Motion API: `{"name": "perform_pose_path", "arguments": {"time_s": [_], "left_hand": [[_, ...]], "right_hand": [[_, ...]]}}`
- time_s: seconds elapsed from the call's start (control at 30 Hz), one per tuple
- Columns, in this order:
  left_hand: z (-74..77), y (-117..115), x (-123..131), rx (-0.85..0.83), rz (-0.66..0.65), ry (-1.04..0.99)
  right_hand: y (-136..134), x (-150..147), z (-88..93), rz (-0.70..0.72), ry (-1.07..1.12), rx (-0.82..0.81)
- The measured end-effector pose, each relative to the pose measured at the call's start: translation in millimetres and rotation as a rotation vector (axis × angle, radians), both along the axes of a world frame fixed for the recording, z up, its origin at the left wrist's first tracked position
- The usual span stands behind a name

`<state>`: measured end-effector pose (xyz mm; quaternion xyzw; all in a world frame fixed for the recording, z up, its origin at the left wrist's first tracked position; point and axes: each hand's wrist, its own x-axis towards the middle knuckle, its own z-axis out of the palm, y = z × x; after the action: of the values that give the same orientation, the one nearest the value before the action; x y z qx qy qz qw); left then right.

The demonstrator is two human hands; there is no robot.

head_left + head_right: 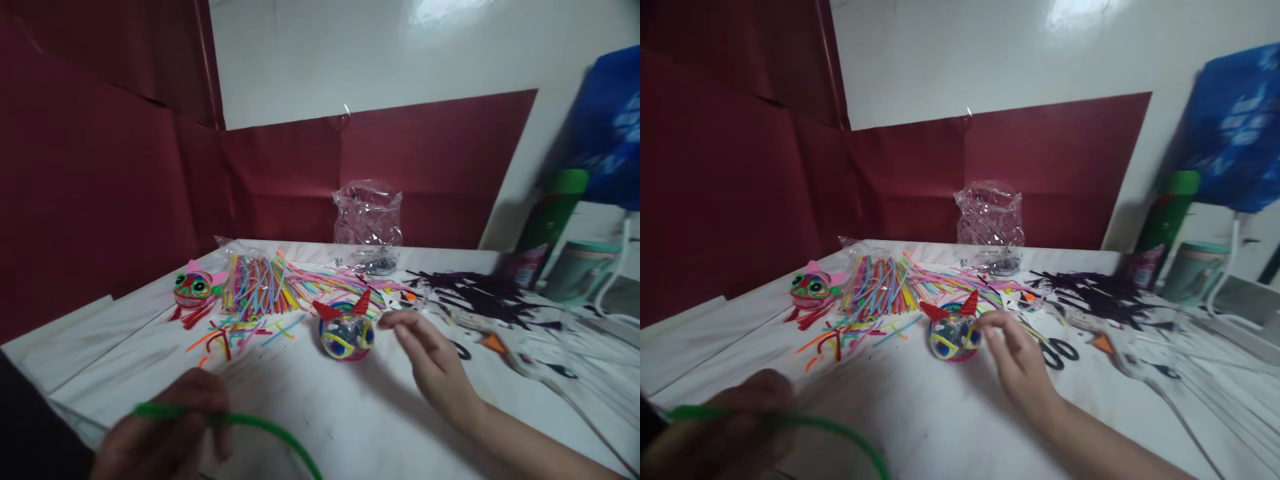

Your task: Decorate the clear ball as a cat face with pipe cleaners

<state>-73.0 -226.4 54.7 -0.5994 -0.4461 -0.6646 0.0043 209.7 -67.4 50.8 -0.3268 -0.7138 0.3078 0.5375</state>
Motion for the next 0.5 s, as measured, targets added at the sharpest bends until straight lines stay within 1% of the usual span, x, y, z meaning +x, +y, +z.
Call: {"name": "perform_pose_path", "arguments": {"time_s": [0.03, 0.07, 0.1, 0.13, 0.17, 0.2, 0.23, 0.27, 0.3, 0.33, 0.37, 0.4, 0.43, 0.47, 0.5], "left_hand": [[1.0, 10.1, 16.0, -0.066, -0.132, -0.090], [1.5, 18.5, 31.4, -0.150, -0.250, -0.139], [1.5, 25.2, 45.5, -0.265, -0.319, -0.205], [1.0, 30.9, 57.7, -0.341, -0.385, -0.243], [0.2, 36.0, 67.8, -0.389, -0.449, -0.255], [-1.0, 41.2, 75.7, -0.452, -0.496, -0.266], [-2.5, 46.9, 81.6, -0.500, -0.532, -0.301], [-4.4, 53.6, 85.6, -0.546, -0.583, -0.321], [-6.9, 61.5, 87.9, -0.585, -0.625, -0.335], [-9.8, 70.6, 88.8, -0.621, -0.660, -0.342], [-13.1, 80.8, 88.5, -0.634, -0.639, -0.357], [-16.7, 91.9, 87.2, -0.645, -0.563, -0.378], [-20.2, 103.2, 85.2, -0.651, -0.436, -0.431], [-23.5, 114.5, 82.8, -0.635, -0.321, -0.487], [-26.6, 125.2, 80.4, -0.649, -0.267, -0.526]], "right_hand": [[-17.1, -1.3, 8.8, 0.134, -0.088, -0.001], [-33.9, -3.2, 14.8, 0.266, -0.179, -0.024], [-49.1, -5.5, 17.9, 0.357, -0.242, -0.093], [-61.5, -7.9, 18.6, 0.454, -0.275, -0.177], [-70.2, -10.0, 17.7, 0.538, -0.261, -0.245], [-74.6, -11.5, 16.1, 0.594, -0.242, -0.304], [-74.8, -12.3, 14.7, 0.601, -0.222, -0.337], [-70.9, -12.2, 14.3, 0.571, -0.210, -0.334], [-63.6, -11.1, 15.2, 0.512, -0.219, -0.294], [-53.6, -9.0, 17.1, 0.434, -0.236, -0.212], [-41.7, -6.2, 19.7, 0.352, -0.253, -0.107], [-29.1, -3.0, 22.2, 0.264, -0.276, -0.021], [-16.7, 0.1, 23.9, 0.173, -0.294, 0.050], [-5.3, 2.8, 24.2, 0.112, -0.324, 0.097], [4.4, 4.6, 22.8, 0.070, -0.364, 0.118]]}}
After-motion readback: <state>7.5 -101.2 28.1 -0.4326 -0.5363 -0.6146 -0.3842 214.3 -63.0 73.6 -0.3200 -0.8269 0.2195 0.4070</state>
